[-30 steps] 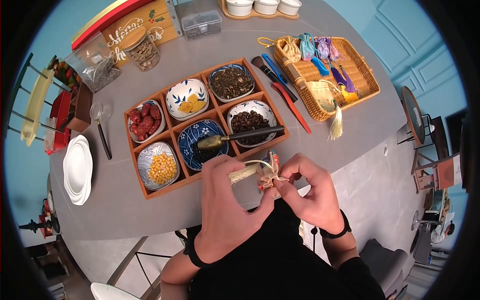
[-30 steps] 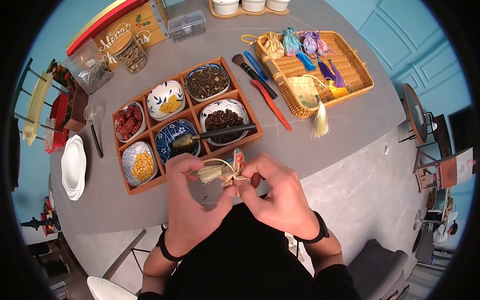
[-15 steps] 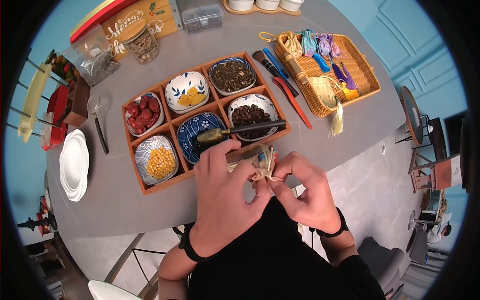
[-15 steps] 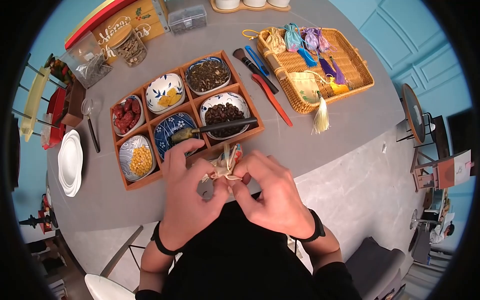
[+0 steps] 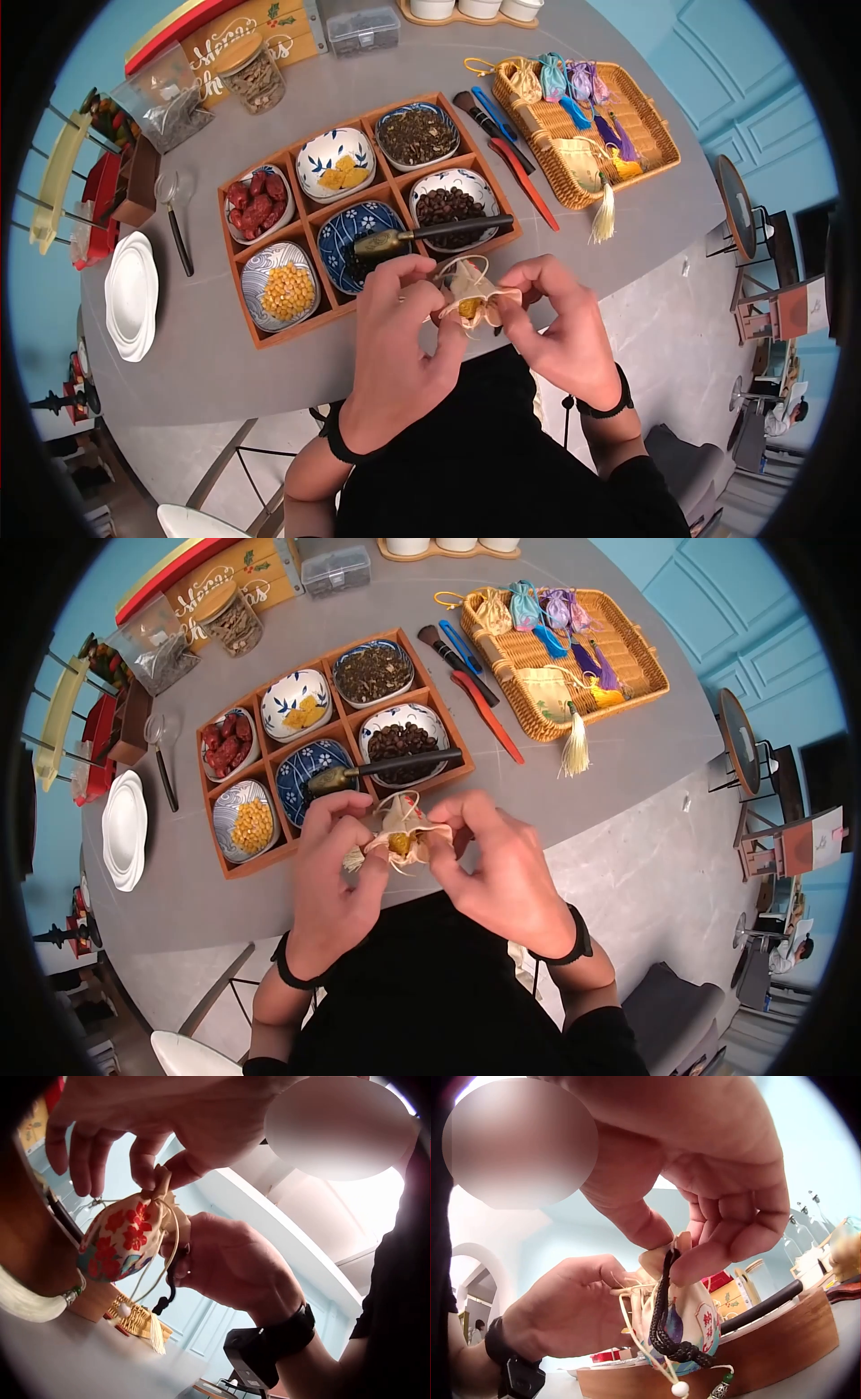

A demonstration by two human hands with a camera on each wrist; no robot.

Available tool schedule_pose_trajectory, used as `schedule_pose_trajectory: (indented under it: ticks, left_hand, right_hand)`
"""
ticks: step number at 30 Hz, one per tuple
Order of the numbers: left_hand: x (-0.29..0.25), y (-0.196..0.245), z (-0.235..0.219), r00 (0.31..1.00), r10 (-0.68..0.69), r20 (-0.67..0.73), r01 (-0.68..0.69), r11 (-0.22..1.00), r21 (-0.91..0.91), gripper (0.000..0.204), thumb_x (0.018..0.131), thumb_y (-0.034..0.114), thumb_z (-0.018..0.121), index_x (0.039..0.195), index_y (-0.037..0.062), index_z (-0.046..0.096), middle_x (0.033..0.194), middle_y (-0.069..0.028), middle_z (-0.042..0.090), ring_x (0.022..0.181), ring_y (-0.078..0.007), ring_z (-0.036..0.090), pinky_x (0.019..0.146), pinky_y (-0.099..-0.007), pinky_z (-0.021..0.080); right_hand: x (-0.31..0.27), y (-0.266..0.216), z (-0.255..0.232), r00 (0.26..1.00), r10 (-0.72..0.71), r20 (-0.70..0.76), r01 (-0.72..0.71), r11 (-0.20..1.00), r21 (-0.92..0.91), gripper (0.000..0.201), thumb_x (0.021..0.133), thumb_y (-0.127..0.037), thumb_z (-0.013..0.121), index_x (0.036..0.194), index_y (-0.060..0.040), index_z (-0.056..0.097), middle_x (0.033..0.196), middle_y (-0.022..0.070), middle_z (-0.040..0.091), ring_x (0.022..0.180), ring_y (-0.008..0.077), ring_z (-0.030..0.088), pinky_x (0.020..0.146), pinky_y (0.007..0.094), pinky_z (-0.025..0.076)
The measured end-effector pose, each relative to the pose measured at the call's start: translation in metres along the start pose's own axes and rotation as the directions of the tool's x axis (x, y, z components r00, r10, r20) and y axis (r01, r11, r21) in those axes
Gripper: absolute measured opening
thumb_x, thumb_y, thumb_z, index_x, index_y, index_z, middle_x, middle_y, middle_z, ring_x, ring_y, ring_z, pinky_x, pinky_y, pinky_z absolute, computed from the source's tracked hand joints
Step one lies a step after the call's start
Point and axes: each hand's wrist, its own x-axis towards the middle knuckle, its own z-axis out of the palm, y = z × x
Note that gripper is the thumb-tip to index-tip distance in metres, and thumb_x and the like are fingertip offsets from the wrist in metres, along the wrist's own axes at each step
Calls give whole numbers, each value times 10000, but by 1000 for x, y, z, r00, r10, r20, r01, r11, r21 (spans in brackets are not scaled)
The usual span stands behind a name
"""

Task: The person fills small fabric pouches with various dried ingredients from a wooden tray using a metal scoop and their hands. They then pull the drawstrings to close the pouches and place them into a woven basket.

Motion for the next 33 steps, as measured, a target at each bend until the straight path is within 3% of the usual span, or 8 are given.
schedule_pose_trajectory:
  ticks: [3,5,9,11,14,17,25,33]
  left_hand:
    - [1,2,-3,1000,9,5,-10,997,76,158,738,63,685,815,42,548,1110,-147,532,998,-318,528,854,-419,390]
    - [1,-2,-4,999,18,31,-21,993,115,159,737,71,687,812,44,550,1093,-135,536,988,-314,527,843,-418,387]
    - [4,-5,-10,997,46,59,-59,971,232,155,742,94,684,810,46,554,1055,-111,549,965,-303,526,819,-413,377]
    - [5,-1,-12,997,24,77,-39,979,199,144,749,93,677,830,41,571,1055,-111,552,965,-302,527,819,-416,377]
    - [6,3,-5,996,13,84,-29,982,189,148,761,90,668,884,32,610,1065,-115,554,971,-302,529,824,-421,379]
    - [5,6,0,995,45,86,-62,974,219,185,769,87,663,943,29,641,1084,-123,548,989,-305,529,837,-426,382]
    - [5,9,3,990,94,102,-121,942,312,184,770,105,663,934,24,647,1116,-137,536,1029,-310,516,870,-436,377]
    - [14,7,-1,989,69,134,-119,903,413,99,741,105,665,774,25,617,935,-91,544,906,-264,535,831,-424,372]
  right_hand:
    - [-1,-3,1,996,-56,67,52,996,67,222,825,45,623,1033,-4,562,821,107,653,680,220,645,575,327,511]
    - [-1,-12,-3,976,43,212,-68,992,109,255,829,103,615,1064,14,569,876,64,632,781,142,609,738,289,502]
    - [0,-10,-6,968,54,243,-79,992,98,245,840,97,618,1066,16,568,872,83,631,791,179,622,740,293,501]
    - [0,1,-5,964,-236,126,242,970,-34,251,760,65,676,977,-41,605,917,89,630,740,237,617,667,345,479]
    - [6,-15,-3,881,-461,107,473,850,-233,164,717,12,718,846,-47,635,1018,90,616,842,225,610,732,337,450]
    - [9,-16,-12,859,-425,284,511,704,-493,101,715,-81,719,774,-47,645,1027,85,582,876,213,576,743,336,425]
    - [13,-13,-9,836,-387,390,549,594,-588,145,736,-176,684,758,-42,632,829,55,499,777,207,526,699,338,396]
    - [11,-23,-12,797,-236,557,585,532,-612,136,742,-180,659,775,-53,624,792,47,501,763,189,545,687,323,399]
